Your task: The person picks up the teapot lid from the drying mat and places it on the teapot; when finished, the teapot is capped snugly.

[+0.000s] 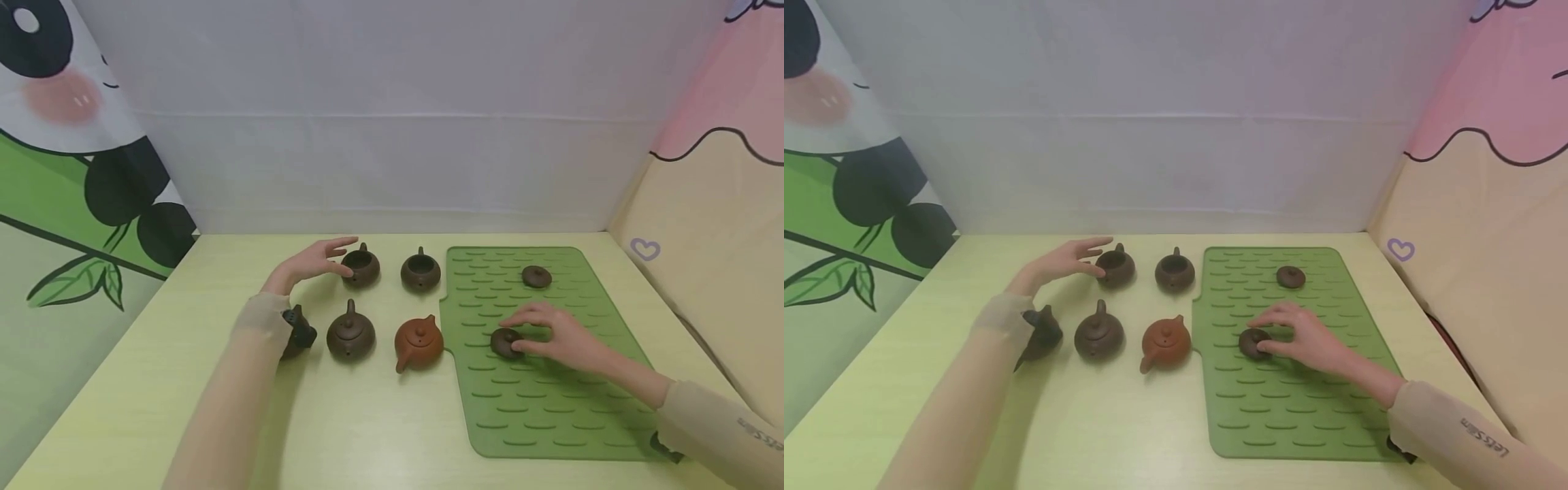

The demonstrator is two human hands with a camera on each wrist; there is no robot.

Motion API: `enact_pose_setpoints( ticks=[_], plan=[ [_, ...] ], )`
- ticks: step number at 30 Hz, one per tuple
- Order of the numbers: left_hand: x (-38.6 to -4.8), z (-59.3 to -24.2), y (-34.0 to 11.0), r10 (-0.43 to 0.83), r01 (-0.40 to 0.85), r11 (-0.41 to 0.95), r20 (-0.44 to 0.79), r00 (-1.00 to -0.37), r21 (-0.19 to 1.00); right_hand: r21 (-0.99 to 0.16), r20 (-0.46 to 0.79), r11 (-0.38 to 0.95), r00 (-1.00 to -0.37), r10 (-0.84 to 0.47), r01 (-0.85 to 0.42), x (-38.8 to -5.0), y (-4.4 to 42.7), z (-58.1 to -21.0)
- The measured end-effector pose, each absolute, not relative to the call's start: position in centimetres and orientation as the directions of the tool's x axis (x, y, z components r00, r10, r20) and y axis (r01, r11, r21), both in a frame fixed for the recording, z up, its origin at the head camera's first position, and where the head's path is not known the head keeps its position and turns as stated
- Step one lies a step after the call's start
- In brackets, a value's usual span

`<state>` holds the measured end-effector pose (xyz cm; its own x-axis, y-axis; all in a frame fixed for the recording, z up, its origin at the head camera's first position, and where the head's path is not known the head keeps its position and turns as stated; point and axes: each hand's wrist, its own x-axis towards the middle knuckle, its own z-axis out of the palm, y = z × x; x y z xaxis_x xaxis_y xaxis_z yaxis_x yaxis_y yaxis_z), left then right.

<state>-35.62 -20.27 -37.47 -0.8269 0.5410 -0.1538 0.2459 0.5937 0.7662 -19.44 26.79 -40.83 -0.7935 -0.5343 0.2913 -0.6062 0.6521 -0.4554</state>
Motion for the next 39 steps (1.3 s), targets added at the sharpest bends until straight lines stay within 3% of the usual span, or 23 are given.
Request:
enact_pose_setpoints(
  ticks=[8, 17, 39],
  plan=[
    [-35.5, -37.9, -20.5, 0.513, 0.254, 0.688, -0.208, -0.833, 0.680, -0.461, 0.283, 0.666, -0.809, -0.516, -0.586, -19.4, 26.7, -40.8],
    [-35.6, -38.3, -20.8, 0.501, 0.247, 0.703, -0.218, -0.838, 0.667, -0.489, 0.209, 0.712, -0.860, -0.465, -0.504, -19.4, 26.5, -40.9],
    [-35.3, -38.1, -20.6, 0.511, 0.244, 0.679, -0.208, -0.834, 0.692, -0.459, 0.212, 0.694, -0.827, -0.521, -0.555, -21.6, 25.3, -37.7]
  ],
)
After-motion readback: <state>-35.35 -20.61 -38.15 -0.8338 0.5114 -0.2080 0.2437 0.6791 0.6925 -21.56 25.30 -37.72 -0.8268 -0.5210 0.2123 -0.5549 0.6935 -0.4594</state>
